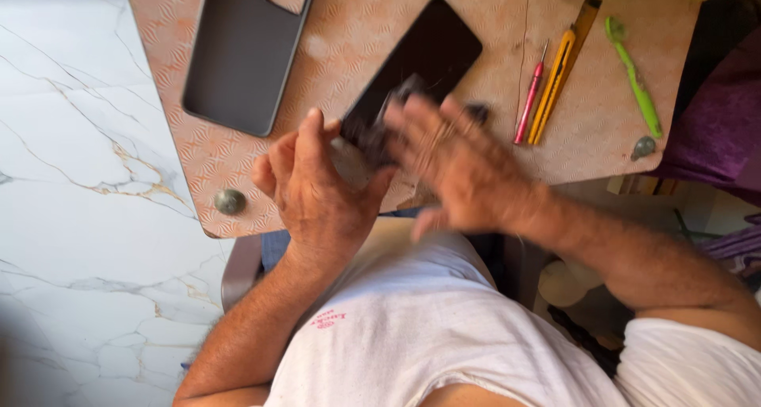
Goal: The person cleans a mobile phone by hand using liquid from a bottle, a toothbrush, and a cloth. They scrub the surface with the toothbrush and wipe it dry with the cloth.
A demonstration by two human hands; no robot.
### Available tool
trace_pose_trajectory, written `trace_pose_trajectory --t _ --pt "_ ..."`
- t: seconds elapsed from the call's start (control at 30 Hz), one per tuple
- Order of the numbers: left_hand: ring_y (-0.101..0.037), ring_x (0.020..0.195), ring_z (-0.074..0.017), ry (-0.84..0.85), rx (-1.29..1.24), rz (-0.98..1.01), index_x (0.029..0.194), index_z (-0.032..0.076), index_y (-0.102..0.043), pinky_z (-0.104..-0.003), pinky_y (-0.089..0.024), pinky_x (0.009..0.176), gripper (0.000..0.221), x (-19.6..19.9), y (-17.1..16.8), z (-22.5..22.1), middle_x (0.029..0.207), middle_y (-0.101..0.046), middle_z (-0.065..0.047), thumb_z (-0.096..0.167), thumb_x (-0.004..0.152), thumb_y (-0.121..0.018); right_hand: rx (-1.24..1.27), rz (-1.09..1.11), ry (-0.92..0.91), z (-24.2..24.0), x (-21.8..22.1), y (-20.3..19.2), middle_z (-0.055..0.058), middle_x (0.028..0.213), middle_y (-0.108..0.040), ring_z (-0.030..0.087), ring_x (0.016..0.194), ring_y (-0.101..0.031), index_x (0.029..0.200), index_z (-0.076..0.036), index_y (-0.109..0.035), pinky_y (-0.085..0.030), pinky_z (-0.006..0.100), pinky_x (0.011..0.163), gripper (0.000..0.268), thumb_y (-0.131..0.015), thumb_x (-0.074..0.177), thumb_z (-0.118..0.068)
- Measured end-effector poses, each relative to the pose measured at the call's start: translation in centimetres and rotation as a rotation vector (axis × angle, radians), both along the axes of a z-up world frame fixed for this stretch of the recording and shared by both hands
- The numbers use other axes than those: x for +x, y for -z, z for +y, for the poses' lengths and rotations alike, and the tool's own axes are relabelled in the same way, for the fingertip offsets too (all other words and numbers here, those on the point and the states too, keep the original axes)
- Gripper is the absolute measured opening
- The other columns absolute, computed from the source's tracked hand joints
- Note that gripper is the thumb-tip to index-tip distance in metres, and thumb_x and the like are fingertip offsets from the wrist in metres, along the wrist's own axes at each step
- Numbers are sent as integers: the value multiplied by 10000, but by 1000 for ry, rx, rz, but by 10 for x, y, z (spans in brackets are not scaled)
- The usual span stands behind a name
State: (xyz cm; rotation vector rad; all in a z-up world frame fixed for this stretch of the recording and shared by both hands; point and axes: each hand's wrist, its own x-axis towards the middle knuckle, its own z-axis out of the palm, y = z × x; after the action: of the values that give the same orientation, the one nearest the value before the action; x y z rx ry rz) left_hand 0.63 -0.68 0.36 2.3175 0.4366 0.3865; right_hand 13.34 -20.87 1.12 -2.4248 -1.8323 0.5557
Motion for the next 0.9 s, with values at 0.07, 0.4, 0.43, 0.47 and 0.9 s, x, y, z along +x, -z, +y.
trace_pose_trajectory --t 0.07,0.4,0.43,0.47,0.9 --pt "-521 1215 -291 11 -15 -15 1529 0 -274 -510 -256 1086 1115 -2 1 0 1301 -647 -78 327 747 -999 -20 -105 108 -5 34 0 104 1699 -236 344 1602 -228 1597 -142 -300 -112 540 1325 991 -240 905 -850" --pt "-510 1238 -265 10 22 -42 1548 13 -218 -501 -241 1107 1149 -2 5 0 1323 -631 -68 307 771 -1011 151 45 84 7 28 -17 242 1648 -363 398 1563 -265 1557 20 -493 -156 584 1275 1081 -239 968 -851" --pt "-515 1235 -265 7 10 -39 1545 17 -225 -501 -243 1107 1145 -3 5 -1 1317 -637 -63 306 763 -1011 195 50 122 7 36 -17 276 1651 -330 416 1570 -241 1564 47 -457 -149 593 1284 1092 -221 1001 -858" --pt "-520 1233 -264 3 2 -37 1542 21 -232 -500 -246 1107 1142 -3 5 -1 1311 -643 -59 305 755 -1010 242 55 159 9 40 -18 311 1655 -298 434 1577 -218 1571 75 -421 -143 601 1293 1104 -202 1033 -864" --pt "-521 1224 -271 8 13 -25 1532 14 -231 -502 -243 1079 1163 -2 4 -1 1305 -646 -62 317 726 -1013 158 38 38 8 10 -19 236 1599 -474 400 1536 -342 1423 39 -596 -190 574 1269 998 -327 969 -807"
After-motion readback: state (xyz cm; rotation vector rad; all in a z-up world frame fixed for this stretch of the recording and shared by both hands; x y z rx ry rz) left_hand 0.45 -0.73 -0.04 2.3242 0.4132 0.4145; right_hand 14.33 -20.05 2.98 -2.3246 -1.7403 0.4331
